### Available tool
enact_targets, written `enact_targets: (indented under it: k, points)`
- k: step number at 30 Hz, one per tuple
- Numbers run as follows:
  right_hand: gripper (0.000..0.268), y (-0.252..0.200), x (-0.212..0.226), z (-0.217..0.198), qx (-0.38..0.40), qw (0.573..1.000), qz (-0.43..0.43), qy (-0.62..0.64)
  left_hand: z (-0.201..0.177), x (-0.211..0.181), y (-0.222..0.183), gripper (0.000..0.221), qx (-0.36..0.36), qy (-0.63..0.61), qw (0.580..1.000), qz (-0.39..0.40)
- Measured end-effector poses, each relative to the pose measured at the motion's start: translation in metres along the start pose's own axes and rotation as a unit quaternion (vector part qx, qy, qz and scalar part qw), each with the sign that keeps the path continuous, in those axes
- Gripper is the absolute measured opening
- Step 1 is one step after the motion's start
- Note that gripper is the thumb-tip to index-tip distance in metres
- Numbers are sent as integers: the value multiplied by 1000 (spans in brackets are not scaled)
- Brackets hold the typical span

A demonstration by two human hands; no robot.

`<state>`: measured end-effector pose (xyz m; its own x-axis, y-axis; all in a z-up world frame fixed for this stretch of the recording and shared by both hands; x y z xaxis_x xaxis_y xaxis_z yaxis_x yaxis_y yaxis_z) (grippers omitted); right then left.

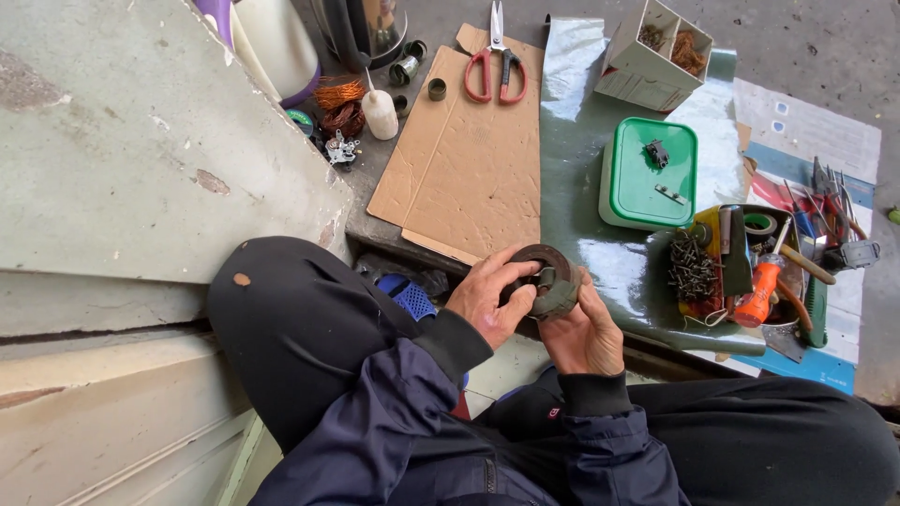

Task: The person is carefully wrapping a small electronic or mechanical component with insulation strips to provide electrical protection, using a small flat tool to press the strips into place.

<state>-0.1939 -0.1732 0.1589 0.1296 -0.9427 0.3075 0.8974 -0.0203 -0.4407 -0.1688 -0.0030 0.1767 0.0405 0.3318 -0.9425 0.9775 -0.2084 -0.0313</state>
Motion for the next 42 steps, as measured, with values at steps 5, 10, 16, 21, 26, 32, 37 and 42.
enact_targets:
  k: [5,10,16,21,26,32,37,42]
  points:
    - [32,3,-4,1,-1,999,-5,-48,1,23,5,44,50,-64,992,-96]
    - [27,2,-1,4,34,996,-1,-79,-2,16,12,48,54,-95,984,-139]
    - [28,17,2,-25,34,991,-11,-129,6,40,13,39,18,-139,971,-191]
    - [30,24,-2,-37,18,984,-31,-174,0,24,9,48,-92,-120,969,-195]
    - [30,32,-7,-45,-3,976,-45,-211,9,40,10,35,-122,-61,962,-236]
    - [30,38,-15,-53,-37,969,-51,-240,26,58,15,29,-139,-71,948,-276]
    - [32,46,-23,-41,-71,965,-51,-247,49,127,32,29,-165,-99,928,-319]
    - [32,72,-31,-33,-87,962,-71,-249,48,133,57,52,-124,-70,938,-317]
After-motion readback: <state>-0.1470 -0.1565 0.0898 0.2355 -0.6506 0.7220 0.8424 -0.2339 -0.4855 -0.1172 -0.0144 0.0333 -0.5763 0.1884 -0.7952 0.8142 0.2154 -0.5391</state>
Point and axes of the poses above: each hand's wrist, its own y-axis towards the middle knuckle, its own z-axis out of the palm, x = y × z, the point moved 2 cm from there along y, towards the middle knuckle, and after that the axes turned 2 degrees about y, right-handed, at the moved point
